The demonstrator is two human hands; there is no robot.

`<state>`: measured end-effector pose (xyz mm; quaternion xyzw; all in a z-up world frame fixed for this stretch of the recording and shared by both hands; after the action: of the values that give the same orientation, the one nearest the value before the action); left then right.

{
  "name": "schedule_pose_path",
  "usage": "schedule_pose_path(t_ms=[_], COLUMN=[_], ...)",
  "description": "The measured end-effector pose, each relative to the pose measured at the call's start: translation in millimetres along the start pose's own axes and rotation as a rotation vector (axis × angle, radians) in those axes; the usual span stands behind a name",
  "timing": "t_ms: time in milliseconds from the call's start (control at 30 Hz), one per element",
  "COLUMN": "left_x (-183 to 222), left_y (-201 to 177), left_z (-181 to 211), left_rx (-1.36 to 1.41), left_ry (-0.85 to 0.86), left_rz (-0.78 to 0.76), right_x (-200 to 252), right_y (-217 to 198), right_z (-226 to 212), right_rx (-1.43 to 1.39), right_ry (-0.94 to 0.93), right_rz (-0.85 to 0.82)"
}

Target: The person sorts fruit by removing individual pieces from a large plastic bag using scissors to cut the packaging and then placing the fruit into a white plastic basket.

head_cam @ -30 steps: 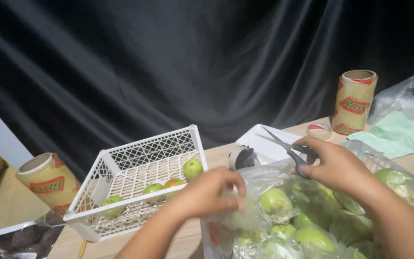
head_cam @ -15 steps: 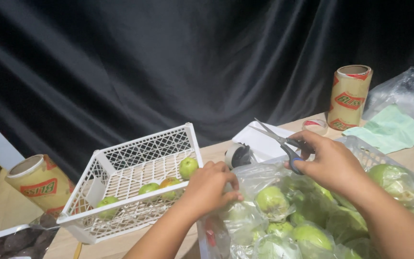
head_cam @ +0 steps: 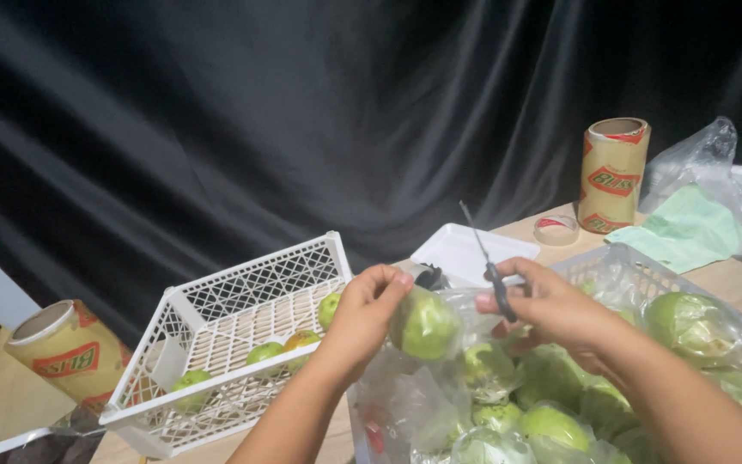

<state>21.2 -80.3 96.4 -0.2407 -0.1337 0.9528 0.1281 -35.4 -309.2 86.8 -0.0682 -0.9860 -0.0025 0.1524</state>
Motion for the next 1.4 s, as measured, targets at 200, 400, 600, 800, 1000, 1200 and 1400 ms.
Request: schedule_pose_path(t_ms=[200, 400, 600, 800, 1000, 1200, 1400], left_x=[-7.3, 6.4, 32.3, 48.7, 49.4, 46.1, 26.0], left_y=[20.1, 34.8, 40.1, 32.0, 47.4, 99.8, 129.3], left_z=[17.9, 22.1, -0.8, 0.3, 25.3, 14.1, -17.9], left_rx=[0.316, 0.563, 0.335, -0.325, -0.511, -0.787, -1.062], left_ry=[-0.068, -0.269, -0.408, -0.182, 0.048, 0.541, 0.780], left_rz=[0.263, 0.374, 0.199, -0.085, -0.492, -0.706, -0.799], right_x=[2.4, -12.5, 2.0, 12.2, 45.1, 28.6, 6.8], right_y=[17.9, 7.4, -4.8, -7.9, -24.9, -43.6, -65.4], right_z=[1.9, 4.9, -7.4, -10.3, -32.5, -23.5, -13.5], right_rx=[-0.192, -0.305, -0.156, 0.129, -0.037, -0.135, -0.175], right_ry=[0.128, -0.100, -0.266, -0.362, -0.467, -0.785, -0.807], right_rz=[-0.141, -0.002, 0.117, 0.114, 0.326, 0.496, 0.502])
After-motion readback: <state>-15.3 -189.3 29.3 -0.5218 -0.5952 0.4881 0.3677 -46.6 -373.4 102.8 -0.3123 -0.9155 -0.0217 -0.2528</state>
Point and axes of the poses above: each hand's wrist, its own x-axis away from the middle knuckle, its own y-axis out of the palm, z = x × y, the point moved 2 cm from there along -x, towards the middle knuckle, and after that the axes turned 12 degrees about y, right-handed, at the moved point
